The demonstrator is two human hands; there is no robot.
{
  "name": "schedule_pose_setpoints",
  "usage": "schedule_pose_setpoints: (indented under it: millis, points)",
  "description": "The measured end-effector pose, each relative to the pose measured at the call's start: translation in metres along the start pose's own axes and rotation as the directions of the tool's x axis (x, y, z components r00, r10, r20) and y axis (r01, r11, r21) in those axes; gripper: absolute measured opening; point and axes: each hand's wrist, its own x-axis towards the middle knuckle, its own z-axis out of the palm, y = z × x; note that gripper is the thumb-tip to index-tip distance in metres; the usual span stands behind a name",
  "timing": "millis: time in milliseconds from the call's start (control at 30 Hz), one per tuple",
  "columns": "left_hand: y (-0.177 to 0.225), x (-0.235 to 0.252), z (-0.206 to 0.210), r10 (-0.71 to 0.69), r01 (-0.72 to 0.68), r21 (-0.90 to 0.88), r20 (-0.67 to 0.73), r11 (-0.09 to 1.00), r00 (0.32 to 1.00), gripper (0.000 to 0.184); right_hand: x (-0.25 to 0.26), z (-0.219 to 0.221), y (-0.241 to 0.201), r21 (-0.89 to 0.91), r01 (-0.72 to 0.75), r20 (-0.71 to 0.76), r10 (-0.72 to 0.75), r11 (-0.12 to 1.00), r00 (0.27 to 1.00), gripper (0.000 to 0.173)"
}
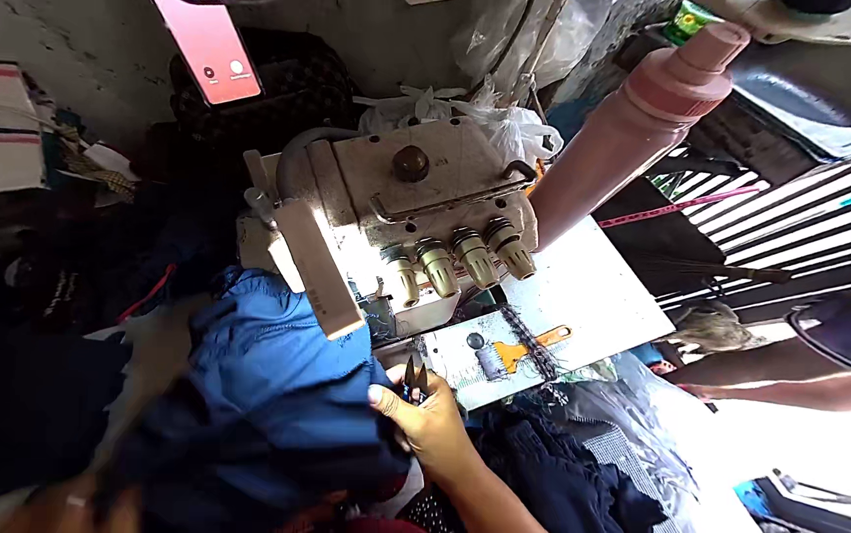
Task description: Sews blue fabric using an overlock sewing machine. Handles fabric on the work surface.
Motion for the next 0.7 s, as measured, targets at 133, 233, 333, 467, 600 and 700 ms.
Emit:
schedule_pose_setpoints:
  millis: [133,233,333,467,600,700]
  points:
    - [-0.060,0.144,-0.002,0.278,-0.269,0.079,-0.145,0.960,0.950,0.049,-0.008,0.032,0.018,0.182,-0.123,-0.006,0.126,0.976,0.992,0.004]
    - [-0.002,0.182,-0.016,0.318,-0.320,0.018,-0.181,0.947,0.931,0.053,-0.011,0.034,0.021,0.139,-0.068,-0.051,0.075,0.988,0.996,0.003]
    - [0.080,0.104,-0.008,0.431,-0.477,-0.059,-0.343,0.877,0.834,0.030,-0.017,0.029,0.020,0.058,-0.023,-0.044,0.025,0.998,0.999,0.004]
    - [0.125,0.013,0.076,0.372,-0.440,-0.155,-0.337,0.884,0.865,0.035,-0.017,0.025,0.020,-0.022,0.047,-0.037,-0.048,0.999,0.998,0.004]
    - [0.121,0.008,0.083,0.275,-0.347,-0.194,-0.318,0.918,0.907,0.030,-0.016,0.026,0.023,-0.003,0.051,-0.034,-0.051,0.999,0.998,0.001]
    - [0.101,0.007,0.061,0.250,-0.298,-0.267,-0.199,0.917,0.948,0.024,-0.018,0.026,0.025,0.048,0.078,-0.047,-0.076,0.996,0.996,0.005]
